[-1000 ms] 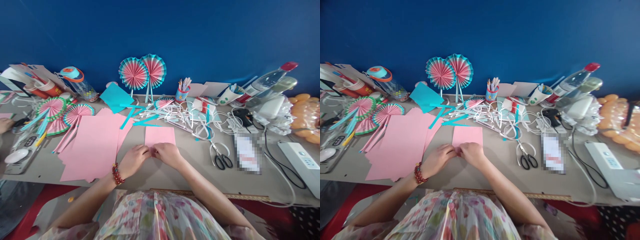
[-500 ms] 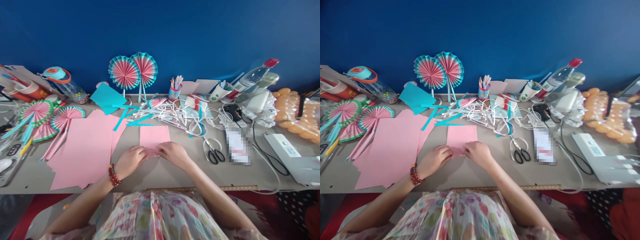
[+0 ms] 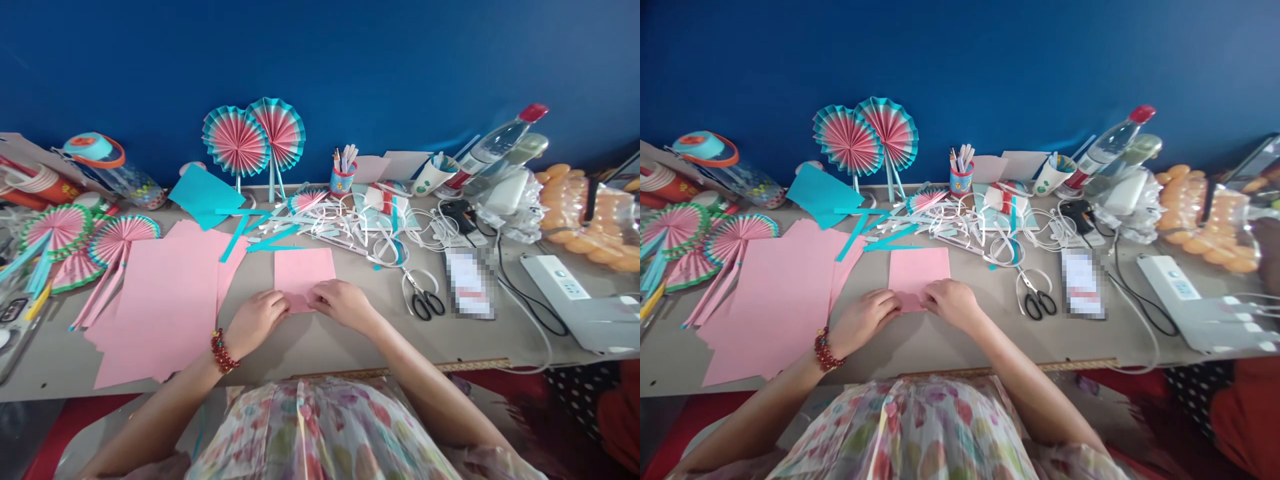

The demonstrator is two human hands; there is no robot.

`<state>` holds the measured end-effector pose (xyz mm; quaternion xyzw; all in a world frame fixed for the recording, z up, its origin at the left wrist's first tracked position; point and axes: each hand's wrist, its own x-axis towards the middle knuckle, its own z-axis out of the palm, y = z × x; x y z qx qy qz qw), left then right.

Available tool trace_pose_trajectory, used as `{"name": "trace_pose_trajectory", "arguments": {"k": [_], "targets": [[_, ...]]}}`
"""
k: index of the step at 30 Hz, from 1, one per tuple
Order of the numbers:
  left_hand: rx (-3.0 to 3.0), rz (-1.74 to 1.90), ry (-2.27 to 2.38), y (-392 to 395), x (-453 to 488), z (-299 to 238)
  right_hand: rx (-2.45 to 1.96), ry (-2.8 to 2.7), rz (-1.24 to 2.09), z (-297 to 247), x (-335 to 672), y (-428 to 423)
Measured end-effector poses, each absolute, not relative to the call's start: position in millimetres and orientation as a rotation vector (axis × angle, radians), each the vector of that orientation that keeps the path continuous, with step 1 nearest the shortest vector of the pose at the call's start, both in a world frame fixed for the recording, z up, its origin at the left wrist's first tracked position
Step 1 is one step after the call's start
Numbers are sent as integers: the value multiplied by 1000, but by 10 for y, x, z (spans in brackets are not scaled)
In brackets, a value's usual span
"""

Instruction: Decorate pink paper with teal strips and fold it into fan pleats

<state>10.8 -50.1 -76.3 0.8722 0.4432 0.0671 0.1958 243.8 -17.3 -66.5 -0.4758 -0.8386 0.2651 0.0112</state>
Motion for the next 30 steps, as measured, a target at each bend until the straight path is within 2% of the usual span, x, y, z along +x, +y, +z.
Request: {"name": "trace_pose_trajectory", "arguments": {"k": [30], "targets": [[2490, 183, 1218, -503, 97, -733, -1408, -2784, 678, -719, 2432, -190]]}}
